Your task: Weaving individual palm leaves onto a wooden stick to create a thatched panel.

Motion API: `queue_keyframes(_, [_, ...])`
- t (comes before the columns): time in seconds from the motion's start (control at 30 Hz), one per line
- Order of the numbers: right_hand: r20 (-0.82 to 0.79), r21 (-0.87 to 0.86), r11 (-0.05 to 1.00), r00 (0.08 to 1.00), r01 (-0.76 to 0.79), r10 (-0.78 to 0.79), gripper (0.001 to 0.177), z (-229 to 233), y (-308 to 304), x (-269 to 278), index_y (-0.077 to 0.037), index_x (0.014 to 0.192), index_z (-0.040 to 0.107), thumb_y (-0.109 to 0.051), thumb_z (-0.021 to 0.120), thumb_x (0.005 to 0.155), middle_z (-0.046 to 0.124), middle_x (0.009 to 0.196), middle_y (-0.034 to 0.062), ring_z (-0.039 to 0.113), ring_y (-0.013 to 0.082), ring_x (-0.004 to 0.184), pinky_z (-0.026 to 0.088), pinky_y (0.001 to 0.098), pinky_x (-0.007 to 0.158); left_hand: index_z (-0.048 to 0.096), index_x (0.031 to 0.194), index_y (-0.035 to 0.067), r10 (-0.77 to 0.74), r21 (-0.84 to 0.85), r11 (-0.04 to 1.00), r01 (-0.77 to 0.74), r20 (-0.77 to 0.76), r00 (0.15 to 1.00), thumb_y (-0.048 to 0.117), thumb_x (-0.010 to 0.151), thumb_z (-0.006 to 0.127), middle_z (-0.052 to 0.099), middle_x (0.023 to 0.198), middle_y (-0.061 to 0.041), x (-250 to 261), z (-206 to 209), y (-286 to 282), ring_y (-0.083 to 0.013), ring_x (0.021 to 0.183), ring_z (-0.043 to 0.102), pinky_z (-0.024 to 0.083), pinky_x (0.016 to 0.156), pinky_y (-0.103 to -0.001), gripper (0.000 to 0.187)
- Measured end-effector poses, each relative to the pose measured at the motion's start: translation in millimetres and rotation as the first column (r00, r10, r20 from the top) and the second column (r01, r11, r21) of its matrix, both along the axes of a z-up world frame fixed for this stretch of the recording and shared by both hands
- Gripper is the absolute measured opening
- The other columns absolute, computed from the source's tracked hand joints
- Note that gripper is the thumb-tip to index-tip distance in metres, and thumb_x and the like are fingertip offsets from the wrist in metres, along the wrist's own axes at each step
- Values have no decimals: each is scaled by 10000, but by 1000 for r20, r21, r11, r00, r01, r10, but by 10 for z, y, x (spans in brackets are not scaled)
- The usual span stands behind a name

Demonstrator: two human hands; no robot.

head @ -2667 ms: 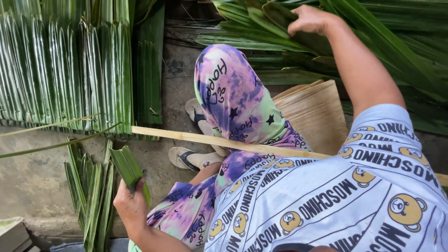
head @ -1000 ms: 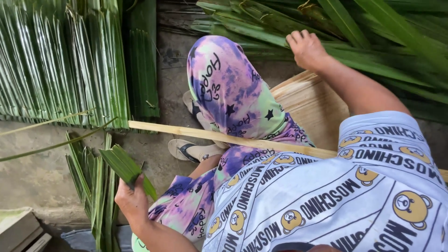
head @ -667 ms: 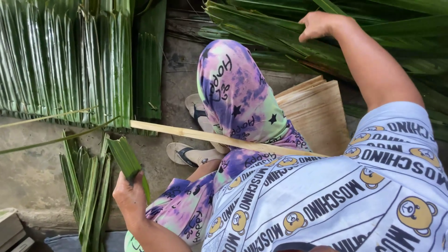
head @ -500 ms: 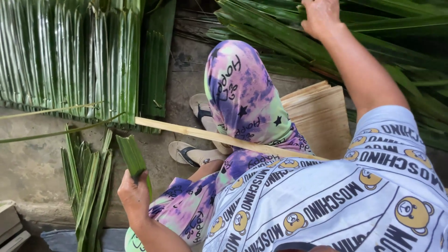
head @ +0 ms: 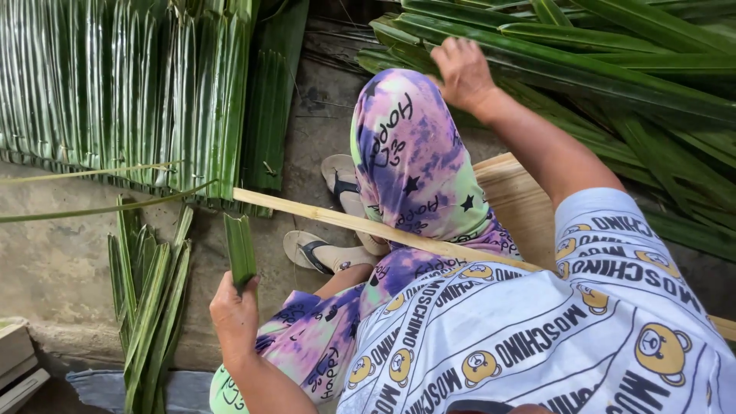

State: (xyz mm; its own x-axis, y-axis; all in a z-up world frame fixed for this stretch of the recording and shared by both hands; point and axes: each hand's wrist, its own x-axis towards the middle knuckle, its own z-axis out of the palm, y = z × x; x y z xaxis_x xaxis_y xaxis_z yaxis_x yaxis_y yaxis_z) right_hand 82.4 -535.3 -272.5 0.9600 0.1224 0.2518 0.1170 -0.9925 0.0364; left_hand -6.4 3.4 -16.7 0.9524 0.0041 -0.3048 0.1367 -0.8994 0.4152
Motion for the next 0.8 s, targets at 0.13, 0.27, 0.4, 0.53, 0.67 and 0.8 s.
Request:
queue_keyframes(0.13, [-56, -183, 983, 998, -8, -2, 420, -219, 34, -262, -72, 1180, 614, -346, 668, 867, 536, 1065, 98, 483, 251, 904, 406, 354, 788, 698, 1097, 28, 23, 17, 1000, -22, -30, 999, 84, 919, 708, 709, 827, -121, -1, -1, -20, -261, 662, 594, 493, 675, -390, 186])
queue_keyframes(0.27, [-96, -47, 999, 995, 9, -13, 210, -465, -208, -248, -72, 1058, 646, -140, 624, 861, 598, 1002, 116, 601, 285, 839, 483, 373, 753, 685, 1050, 6, 11, -21, 1000, -11, -5, 1000, 67, 913, 707, 676, 786, -117, -5, 6, -1, -247, 645, 553, 475, 663, -379, 152])
queue_keyframes(0.4, [-451, 562, 748, 889, 352, -80, 506, -274, -695, -55, 77, 1254, 697, -86, 804, 787, 735, 1173, 236, 719, 396, 970, 576, 454, 847, 681, 1051, 6, 1, -14, 1000, -1, 0, 1000, 66, 912, 710, 696, 824, -123, 1, 7, -2, -259, 667, 582, 483, 680, -385, 154])
queue_keyframes(0.53, [-420, 721, 600, 907, 346, -18, 380, 294, -1043, 42, 50, 1088, 748, -107, 916, 786, 743, 1005, 114, 639, 210, 784, 551, 340, 766, 666, 1034, -12, 1, 1, 1000, -1, 0, 1000, 39, 910, 710, 694, 812, -131, -8, 29, -19, -266, 648, 580, 486, 670, -393, 141])
queue_keyframes(0.67, [-360, 740, 602, 933, 298, -19, 357, 597, -1122, 45, 54, 1116, 736, -25, 877, 798, 727, 975, 109, 612, 199, 765, 538, 326, 757, 664, 1036, -7, -20, 34, 999, 20, 18, 1000, 57, 908, 720, 703, 836, -158, -32, 17, 13, -317, 669, 602, 492, 687, -431, 154])
queue_keyframes(0.8, [-636, 717, 398, 770, 572, 41, 336, 793, -1443, 95, -14, 1252, 675, -195, 695, 970, 705, 1152, 78, 654, 191, 973, 519, 308, 937, 664, 1081, -1, -67, 39, 997, 65, 52, 996, 44, 898, 728, 709, 863, -157, -62, 36, 20, -332, 685, 619, 493, 686, -436, 199])
